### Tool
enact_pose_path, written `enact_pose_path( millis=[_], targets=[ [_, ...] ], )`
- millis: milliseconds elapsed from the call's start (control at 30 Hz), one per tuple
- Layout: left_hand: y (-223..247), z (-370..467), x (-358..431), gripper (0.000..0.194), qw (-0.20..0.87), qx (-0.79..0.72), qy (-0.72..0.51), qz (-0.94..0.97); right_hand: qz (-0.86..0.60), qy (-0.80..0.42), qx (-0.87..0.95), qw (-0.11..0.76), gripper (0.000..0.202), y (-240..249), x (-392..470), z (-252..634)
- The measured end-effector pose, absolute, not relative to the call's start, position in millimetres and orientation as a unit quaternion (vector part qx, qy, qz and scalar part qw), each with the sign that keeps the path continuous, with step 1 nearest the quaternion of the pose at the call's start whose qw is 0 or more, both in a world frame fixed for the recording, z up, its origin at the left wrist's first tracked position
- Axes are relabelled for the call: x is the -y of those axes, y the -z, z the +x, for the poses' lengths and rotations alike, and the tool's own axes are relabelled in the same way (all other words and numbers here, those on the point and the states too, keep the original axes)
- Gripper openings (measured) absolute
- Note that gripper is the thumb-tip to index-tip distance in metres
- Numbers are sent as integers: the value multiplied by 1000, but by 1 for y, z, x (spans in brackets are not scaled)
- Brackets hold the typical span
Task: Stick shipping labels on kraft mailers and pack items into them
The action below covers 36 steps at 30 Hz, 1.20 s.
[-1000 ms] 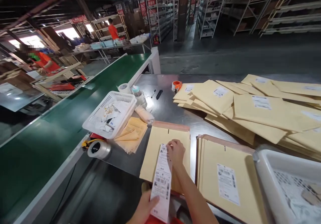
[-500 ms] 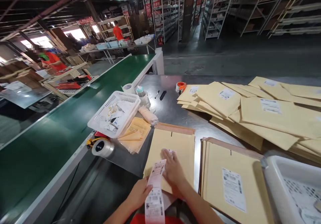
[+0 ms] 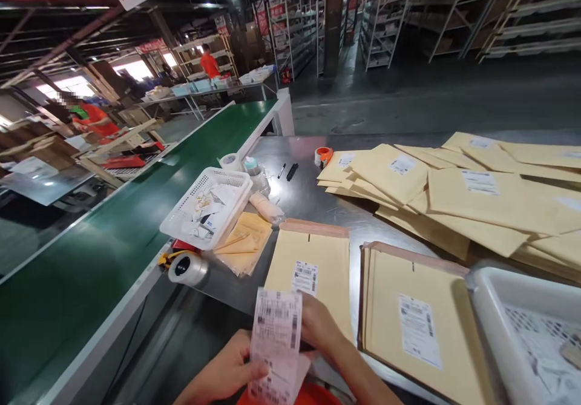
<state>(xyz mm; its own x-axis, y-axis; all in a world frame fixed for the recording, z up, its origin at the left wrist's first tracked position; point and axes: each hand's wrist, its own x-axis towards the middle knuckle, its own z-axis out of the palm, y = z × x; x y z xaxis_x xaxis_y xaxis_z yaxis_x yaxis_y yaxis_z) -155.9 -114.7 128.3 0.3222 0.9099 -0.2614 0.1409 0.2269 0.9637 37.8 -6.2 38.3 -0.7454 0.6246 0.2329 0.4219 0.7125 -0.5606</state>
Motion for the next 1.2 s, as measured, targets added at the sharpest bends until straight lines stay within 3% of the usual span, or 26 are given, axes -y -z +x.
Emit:
enact_pose_path(
  millis=[167,233,333,467,533,633,800,967,1100,1200],
  targets=[
    [-87,-144,95,19,453,-571,-131,671,-421,18,805,419,57,-105,-15,138],
    [-60,-144,88,28,429,-592,-73,678,-432,76,793,422,62,-99,-7,181],
    [-38,-148,87,37,432,-599,-66,671,-463,88,820,325,50,-37,15,234],
    [-51,-148,88,44,490,-561,-203,636,-468,31,859,207,40,72,46,270],
    [-68,-141,84,53,556,-529,-271,581,-485,12,848,216,35,92,51,265],
    [-94,-124,73,60,623,-484,-297,538,-532,-86,787,302,39,56,44,224],
    [-107,-101,71,41,573,-468,-254,623,-490,-432,601,460,48,-65,18,123],
    [-89,-107,86,42,587,-467,-264,606,-521,-492,565,409,25,-103,20,77],
    [-81,-116,77,70,582,-520,-393,485,-479,-491,633,359,27,-95,36,65],
    [-77,-116,63,54,619,-542,-436,364,-472,-468,668,333,27,-88,41,56]
  ],
)
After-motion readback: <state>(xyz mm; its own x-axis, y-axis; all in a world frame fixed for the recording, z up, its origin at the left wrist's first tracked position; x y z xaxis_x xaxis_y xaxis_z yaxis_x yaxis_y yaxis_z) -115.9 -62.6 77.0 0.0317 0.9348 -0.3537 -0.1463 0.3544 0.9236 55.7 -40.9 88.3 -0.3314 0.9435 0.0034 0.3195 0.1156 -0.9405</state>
